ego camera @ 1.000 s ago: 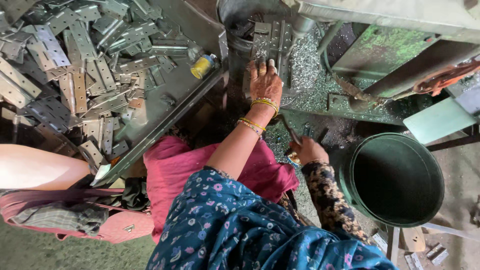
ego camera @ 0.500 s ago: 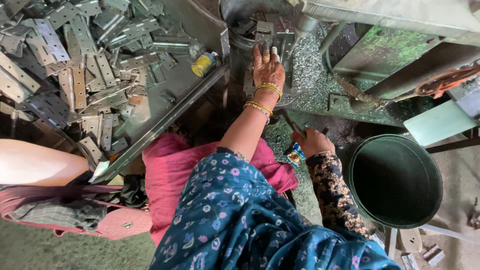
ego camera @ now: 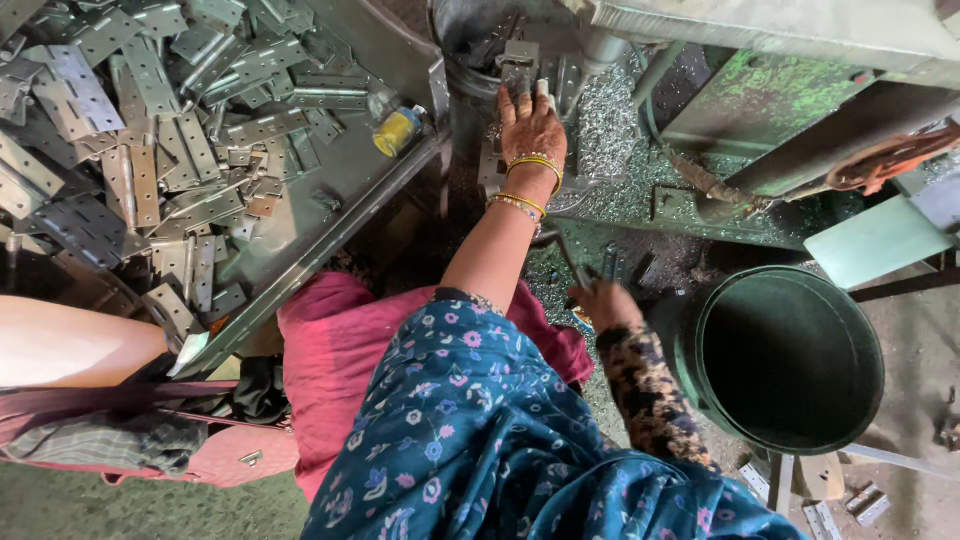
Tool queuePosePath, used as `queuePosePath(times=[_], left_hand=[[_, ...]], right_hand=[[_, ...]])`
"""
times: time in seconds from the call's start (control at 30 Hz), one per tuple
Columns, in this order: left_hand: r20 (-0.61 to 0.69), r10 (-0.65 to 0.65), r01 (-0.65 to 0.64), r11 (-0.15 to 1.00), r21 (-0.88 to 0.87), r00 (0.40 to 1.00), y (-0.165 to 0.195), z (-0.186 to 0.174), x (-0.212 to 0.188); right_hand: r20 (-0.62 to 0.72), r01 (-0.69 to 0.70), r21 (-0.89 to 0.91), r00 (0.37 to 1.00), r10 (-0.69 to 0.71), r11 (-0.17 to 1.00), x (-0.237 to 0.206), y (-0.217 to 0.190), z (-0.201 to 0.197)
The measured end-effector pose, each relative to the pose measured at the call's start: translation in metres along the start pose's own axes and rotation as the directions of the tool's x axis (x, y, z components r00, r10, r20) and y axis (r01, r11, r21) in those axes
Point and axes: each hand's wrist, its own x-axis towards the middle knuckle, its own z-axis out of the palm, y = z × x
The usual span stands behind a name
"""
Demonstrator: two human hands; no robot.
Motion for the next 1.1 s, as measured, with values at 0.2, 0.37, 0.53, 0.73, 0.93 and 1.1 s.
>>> queuePosePath(times=[0.2,0.37,0.53,0.73,0.93,1.1], left_hand=[[0.044,0.039,-0.039,0.999,0.003,0.998,-0.001,-0.007,0.004],[-0.037,0.111,-0.114,0.989,-0.094,0.993,-0.018,-0.014,-0.044],[-0.389,0.43,-0.507,0.854,-0.117,0.815,-0.058,-0.005,-0.107],[-0.585,0.294,-0.427,0.899,-0.099,0.755,-0.004,-0.019,-0.054],[-0.054,-0.125,0.1,0.937,-0.335,0.991,0.028,-0.01,-0.041],[-0.206,0.089,-0.117,0.985,-0.127,0.975,-0.017,0.011,-0.077]], right_hand=[[-0.031,-0.032,0.037,0.999,0.033,0.999,-0.029,-0.022,0.003],[-0.359,0.135,0.097,0.929,-0.092,0.986,-0.034,-0.059,-0.073],[-0.576,0.335,0.224,0.803,-0.153,0.915,-0.053,-0.095,-0.107],[-0.57,0.28,0.226,0.815,-0.106,0.933,-0.052,-0.095,-0.107],[-0.475,0.163,0.187,0.878,-0.056,0.969,-0.044,-0.089,-0.103],[-0.336,0.101,0.171,0.941,-0.038,0.98,-0.034,-0.081,-0.101]])
